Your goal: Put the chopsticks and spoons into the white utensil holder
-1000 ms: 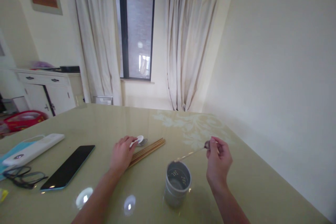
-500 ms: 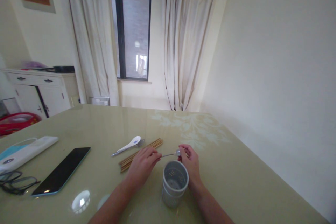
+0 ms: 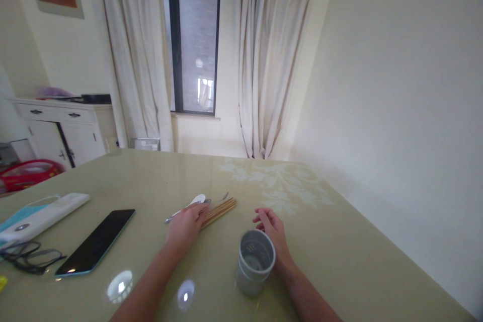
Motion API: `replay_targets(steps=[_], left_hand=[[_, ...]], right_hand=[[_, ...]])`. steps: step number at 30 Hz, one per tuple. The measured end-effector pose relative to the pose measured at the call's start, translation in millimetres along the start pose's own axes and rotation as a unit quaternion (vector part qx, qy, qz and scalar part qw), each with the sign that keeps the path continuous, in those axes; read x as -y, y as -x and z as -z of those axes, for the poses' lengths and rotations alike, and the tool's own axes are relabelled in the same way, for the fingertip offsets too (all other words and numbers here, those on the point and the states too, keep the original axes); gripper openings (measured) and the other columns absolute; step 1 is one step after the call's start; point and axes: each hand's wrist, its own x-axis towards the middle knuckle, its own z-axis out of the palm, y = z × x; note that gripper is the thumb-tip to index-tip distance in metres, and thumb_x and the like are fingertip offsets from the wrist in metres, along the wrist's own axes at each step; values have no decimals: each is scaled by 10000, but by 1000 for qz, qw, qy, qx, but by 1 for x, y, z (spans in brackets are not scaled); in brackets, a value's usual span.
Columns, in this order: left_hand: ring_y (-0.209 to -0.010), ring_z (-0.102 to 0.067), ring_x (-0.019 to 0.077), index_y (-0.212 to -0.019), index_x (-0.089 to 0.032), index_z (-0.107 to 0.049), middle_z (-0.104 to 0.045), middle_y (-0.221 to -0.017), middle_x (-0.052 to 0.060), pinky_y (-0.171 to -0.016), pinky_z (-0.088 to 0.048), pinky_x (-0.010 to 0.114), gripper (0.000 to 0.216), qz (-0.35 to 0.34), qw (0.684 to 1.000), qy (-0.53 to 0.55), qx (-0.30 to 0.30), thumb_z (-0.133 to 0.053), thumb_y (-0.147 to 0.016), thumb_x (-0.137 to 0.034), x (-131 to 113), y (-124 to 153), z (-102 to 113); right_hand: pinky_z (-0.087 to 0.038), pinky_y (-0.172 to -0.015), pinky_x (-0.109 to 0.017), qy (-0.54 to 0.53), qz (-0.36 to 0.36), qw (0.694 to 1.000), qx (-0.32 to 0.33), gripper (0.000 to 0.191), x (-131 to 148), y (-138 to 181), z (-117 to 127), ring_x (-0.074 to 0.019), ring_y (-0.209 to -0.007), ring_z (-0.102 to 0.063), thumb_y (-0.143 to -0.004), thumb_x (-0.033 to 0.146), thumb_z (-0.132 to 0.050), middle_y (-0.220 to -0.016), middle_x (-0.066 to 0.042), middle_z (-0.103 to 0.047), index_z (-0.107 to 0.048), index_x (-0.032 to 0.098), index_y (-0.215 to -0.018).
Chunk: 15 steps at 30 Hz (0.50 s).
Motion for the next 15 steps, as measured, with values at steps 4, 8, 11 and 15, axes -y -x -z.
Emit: replay_targets(steps=[4,8,11,15], left_hand=[[-1079,-772,266,-1262,-317,-743,-780,-1313,64,-855,-549,335,338,45,999,-15,19,-448,-1102,-357,12,-4,0],[-1032,-769,239,-1215,-310,-747,-754,-1294,50,-817,-529,304,325,40,999,-23,28,-450,-1100,-370,17,-6,-3],[-1015,-764,229,-1176,-305,-759,-743,-1256,41,-812,-524,301,303,38,998,-25,35,-475,-1092,-372,19,-7,-5],[-1013,-759,232,-1170,-291,-763,-736,-1234,49,-844,-532,323,313,30,998,-33,44,-464,-1094,-348,21,-8,-4]], right_hand=[[-458,-500,-265,13,4,1000,-5,610,-2,-2,1,-160,-564,-570,-608,766,-857,-678,-16,-676,-745,190,-773],[-454,-503,-273,19,9,1000,-2,618,-3,-3,2,-162,-568,-563,-616,784,-841,-682,-10,-660,-738,193,-765],[-457,-508,-277,21,10,1000,3,624,-5,-3,3,-164,-570,-564,-627,795,-831,-683,-7,-652,-735,195,-769],[-471,-522,-279,27,17,999,7,607,-8,-4,4,-170,-590,-577,-660,786,-824,-701,-11,-658,-742,198,-789]])
